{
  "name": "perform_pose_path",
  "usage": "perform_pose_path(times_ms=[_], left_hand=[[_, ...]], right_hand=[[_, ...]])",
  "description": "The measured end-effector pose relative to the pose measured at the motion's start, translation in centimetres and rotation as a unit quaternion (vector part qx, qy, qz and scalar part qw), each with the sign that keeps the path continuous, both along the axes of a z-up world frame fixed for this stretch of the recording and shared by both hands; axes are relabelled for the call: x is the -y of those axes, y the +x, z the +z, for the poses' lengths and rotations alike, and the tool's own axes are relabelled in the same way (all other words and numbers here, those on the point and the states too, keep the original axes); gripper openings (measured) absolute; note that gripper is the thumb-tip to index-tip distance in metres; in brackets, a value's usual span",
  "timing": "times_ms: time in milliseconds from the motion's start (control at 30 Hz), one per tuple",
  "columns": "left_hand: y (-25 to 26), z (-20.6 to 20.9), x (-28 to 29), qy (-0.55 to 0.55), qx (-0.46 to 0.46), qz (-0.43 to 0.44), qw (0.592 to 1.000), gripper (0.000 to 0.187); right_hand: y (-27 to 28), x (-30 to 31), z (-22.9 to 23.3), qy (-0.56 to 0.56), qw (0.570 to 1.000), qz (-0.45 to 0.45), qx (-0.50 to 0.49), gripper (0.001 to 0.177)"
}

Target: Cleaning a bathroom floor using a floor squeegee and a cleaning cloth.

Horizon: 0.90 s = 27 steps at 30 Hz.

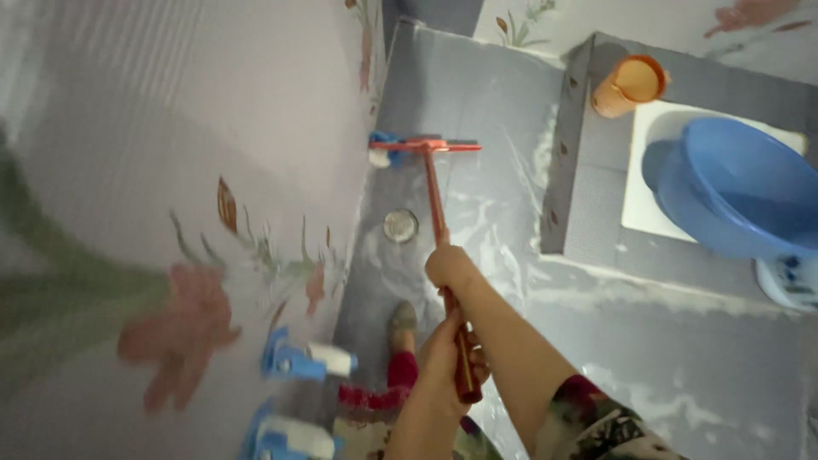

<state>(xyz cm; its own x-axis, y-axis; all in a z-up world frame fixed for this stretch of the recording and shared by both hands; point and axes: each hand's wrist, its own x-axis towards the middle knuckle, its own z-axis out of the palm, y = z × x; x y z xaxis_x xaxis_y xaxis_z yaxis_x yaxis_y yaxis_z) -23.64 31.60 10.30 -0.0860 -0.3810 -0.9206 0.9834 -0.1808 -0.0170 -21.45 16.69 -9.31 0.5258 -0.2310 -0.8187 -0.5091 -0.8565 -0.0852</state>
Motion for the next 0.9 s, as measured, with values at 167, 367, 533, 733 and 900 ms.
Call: perform_pose_path(times_ms=[167,367,533,733,900], left_hand=[[-4.2,-1.4,-4.9,0.000,-0.007,-0.020,1.000,0.036],[3.7,-4.1,5.0,0.011,0.025,-0.108,0.994,0.031],[11.7,-7.2,19.0,-0.042,0.072,-0.123,0.989,0.031],[18.4,-8.8,30.7,-0.058,0.090,-0.153,0.982,0.039],[20.5,-11.0,33.1,-0.049,0.089,-0.163,0.981,0.036]], right_hand=[[-4.1,-5.4,-0.9,-0.017,0.995,-0.082,0.056,0.033],[2.3,6.0,-4.2,-0.021,0.997,0.053,0.053,0.028],[9.8,21.7,-9.4,-0.005,0.969,-0.236,0.069,0.062],[17.6,31.6,-1.0,0.036,0.840,-0.535,0.086,0.092],[10.5,34.5,-22.8,0.013,0.925,-0.373,0.067,0.071]])
